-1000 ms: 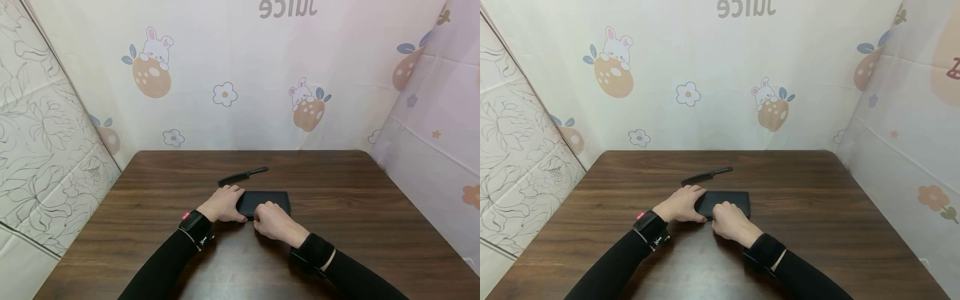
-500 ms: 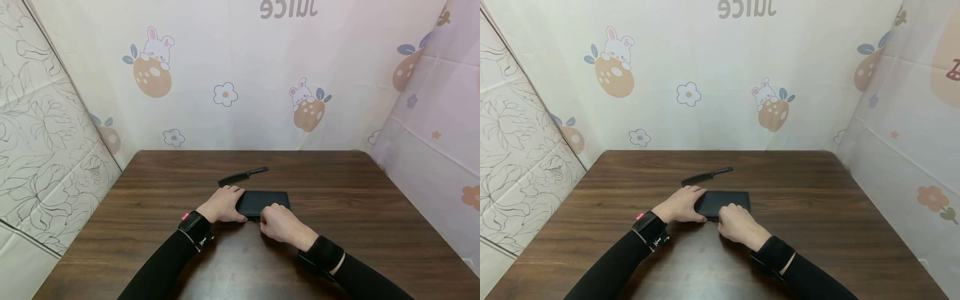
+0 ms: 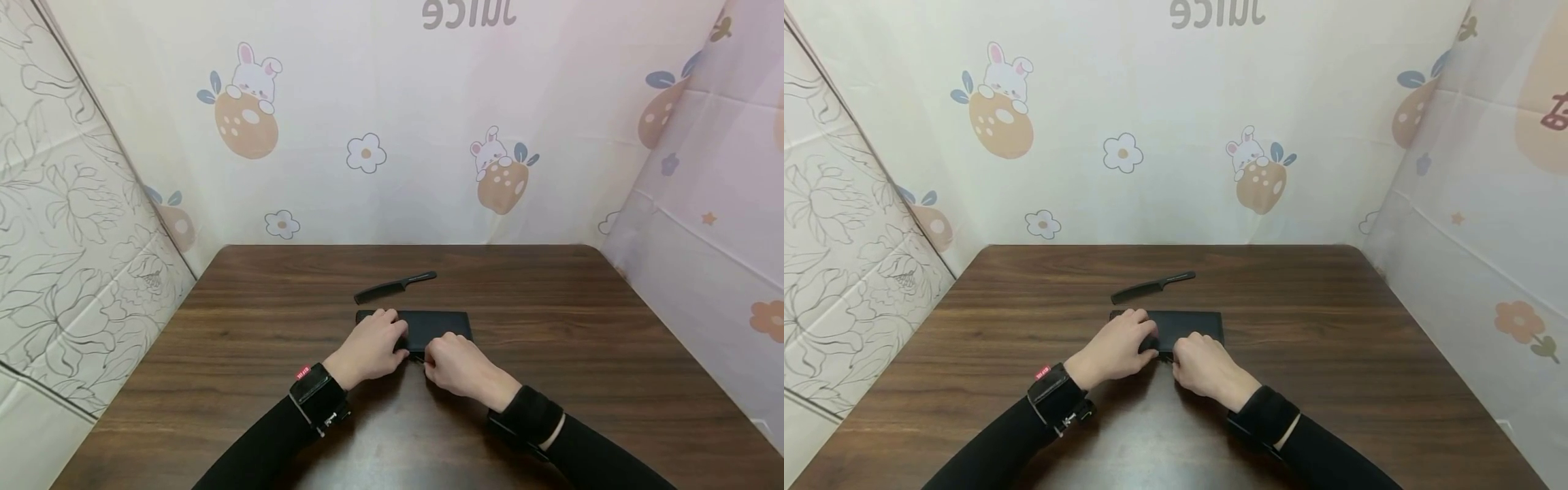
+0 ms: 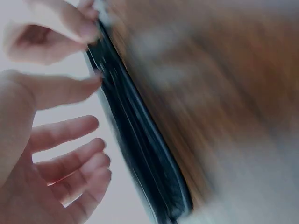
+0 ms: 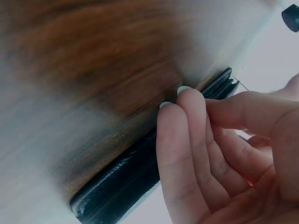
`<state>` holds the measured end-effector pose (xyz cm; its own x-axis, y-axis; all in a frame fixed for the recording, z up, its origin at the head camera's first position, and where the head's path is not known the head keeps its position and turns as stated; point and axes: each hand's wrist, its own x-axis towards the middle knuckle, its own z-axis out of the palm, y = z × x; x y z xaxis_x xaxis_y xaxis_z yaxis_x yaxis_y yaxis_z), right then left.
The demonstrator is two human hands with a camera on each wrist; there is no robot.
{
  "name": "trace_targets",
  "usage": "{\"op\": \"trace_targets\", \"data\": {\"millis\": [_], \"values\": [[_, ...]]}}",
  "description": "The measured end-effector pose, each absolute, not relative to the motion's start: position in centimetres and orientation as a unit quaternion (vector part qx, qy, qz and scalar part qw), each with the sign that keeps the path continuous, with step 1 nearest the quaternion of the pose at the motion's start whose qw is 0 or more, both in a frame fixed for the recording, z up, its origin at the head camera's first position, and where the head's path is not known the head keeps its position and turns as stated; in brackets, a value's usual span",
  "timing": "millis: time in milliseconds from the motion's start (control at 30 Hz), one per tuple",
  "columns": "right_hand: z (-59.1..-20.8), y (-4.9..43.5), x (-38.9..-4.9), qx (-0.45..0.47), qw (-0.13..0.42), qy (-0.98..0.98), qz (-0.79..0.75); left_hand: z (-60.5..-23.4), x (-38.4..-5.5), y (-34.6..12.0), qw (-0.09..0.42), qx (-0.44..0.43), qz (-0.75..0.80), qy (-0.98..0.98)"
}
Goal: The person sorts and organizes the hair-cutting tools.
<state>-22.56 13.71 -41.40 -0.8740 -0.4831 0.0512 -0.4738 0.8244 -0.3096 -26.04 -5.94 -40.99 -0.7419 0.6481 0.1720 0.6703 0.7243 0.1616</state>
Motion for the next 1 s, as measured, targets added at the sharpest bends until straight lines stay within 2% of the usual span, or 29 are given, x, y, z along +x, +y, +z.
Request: {"op": "trace_targets", "data": {"millis": [67,300,400,767,1000], "values": [[-41.4,13.8,-22.5,-0.255,0.008,0.954,-0.156,-41.0,-25.5,-5.6,0.046,-0.343,-0.161,-0.924],[-41.6,13.7,-22.3,-0.279,-0.022,0.948,-0.152,-41.8,-24.5,-4.7,-0.096,-0.243,-0.374,-0.89],[-41.7,13.6,-22.2,-0.287,-0.033,0.945,-0.153,-42.4,-24.6,-4.4,-0.128,-0.209,-0.42,-0.874],[-41.7,13.5,-22.0,-0.294,-0.032,0.94,-0.169,-42.9,-24.8,-3.7,-0.182,-0.112,-0.499,-0.84],[-41.0,14.0,-22.3,-0.276,-0.009,0.943,-0.184,-42.7,-24.7,-3.8,-0.197,-0.1,-0.506,-0.834]]}}
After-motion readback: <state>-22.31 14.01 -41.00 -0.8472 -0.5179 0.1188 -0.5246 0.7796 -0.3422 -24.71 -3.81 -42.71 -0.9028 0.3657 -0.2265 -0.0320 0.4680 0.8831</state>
